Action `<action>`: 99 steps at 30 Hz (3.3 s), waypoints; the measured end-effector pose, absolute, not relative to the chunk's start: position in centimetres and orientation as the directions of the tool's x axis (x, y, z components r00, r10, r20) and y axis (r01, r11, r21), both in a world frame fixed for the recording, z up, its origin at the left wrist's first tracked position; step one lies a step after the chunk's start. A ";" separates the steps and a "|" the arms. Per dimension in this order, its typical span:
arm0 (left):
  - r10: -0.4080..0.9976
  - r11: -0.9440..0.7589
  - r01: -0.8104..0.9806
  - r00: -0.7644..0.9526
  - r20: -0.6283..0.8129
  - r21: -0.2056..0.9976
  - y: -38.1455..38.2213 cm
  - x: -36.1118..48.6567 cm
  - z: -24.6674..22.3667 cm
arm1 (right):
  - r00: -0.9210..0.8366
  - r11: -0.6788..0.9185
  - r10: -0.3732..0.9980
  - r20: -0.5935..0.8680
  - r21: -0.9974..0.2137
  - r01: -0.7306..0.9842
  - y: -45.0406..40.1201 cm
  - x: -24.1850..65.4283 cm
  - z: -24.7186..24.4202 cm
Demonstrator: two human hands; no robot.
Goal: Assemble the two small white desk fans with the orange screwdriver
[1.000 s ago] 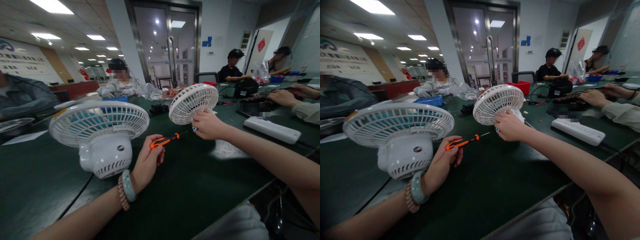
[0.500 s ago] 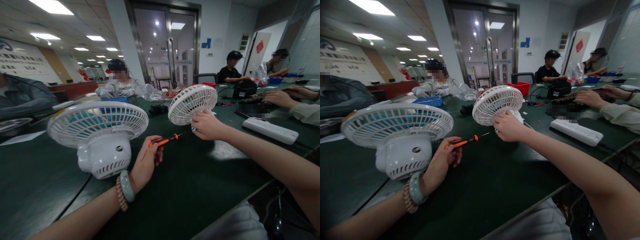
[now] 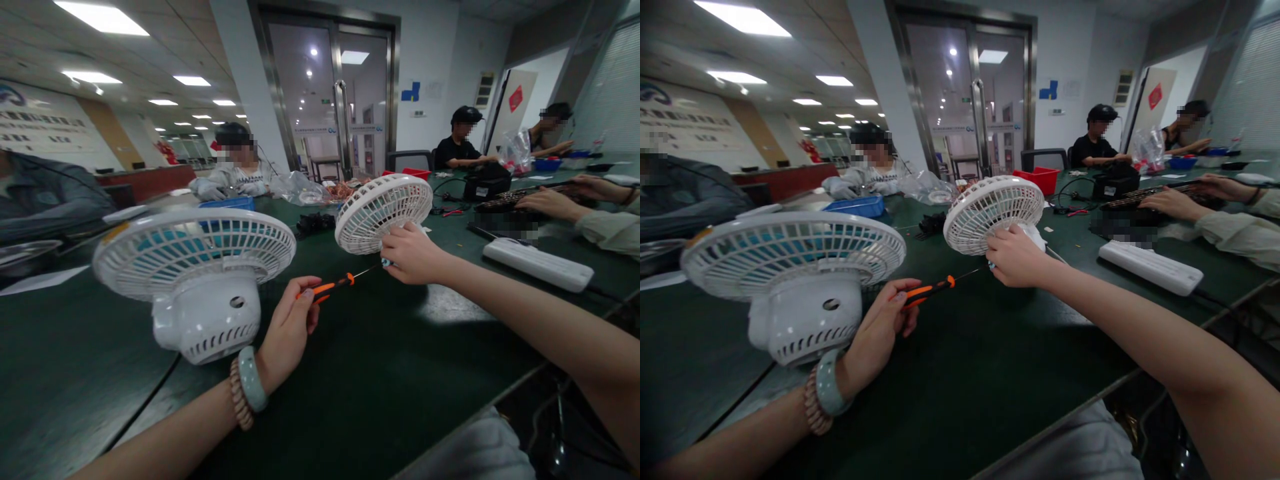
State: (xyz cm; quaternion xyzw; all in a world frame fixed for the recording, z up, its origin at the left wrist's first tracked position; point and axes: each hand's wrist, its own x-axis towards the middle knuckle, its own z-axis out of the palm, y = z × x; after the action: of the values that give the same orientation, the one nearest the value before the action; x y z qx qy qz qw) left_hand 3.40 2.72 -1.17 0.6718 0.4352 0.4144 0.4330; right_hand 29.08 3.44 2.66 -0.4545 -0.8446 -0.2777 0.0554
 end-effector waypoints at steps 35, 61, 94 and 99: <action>0.944 -0.258 0.265 0.272 0.185 0.929 2.5 3.5 -1.0 | -0.575 0.431 0.743 0.343 0.411 0.803 3.5 29.2 2.6; 0.945 -0.249 0.297 0.284 0.163 0.922 2.6 3.4 -1.1 | -0.587 0.437 0.733 0.345 0.422 0.794 3.5 29.2 2.6; 0.936 -0.261 0.234 0.300 0.186 0.937 2.4 3.3 -1.3 | -0.578 0.438 0.739 0.346 0.405 0.802 3.5 29.3 2.5; 0.924 -0.297 0.238 0.314 0.216 0.925 1.8 3.3 -0.8 | -0.576 0.432 0.740 0.347 0.412 0.802 3.4 29.2 2.5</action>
State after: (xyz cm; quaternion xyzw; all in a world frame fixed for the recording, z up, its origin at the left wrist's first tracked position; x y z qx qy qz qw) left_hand 3.33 1.84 -0.85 0.6937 0.4191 0.4091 0.4193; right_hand 29.18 3.44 2.51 -0.4568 -0.8442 -0.2749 0.0567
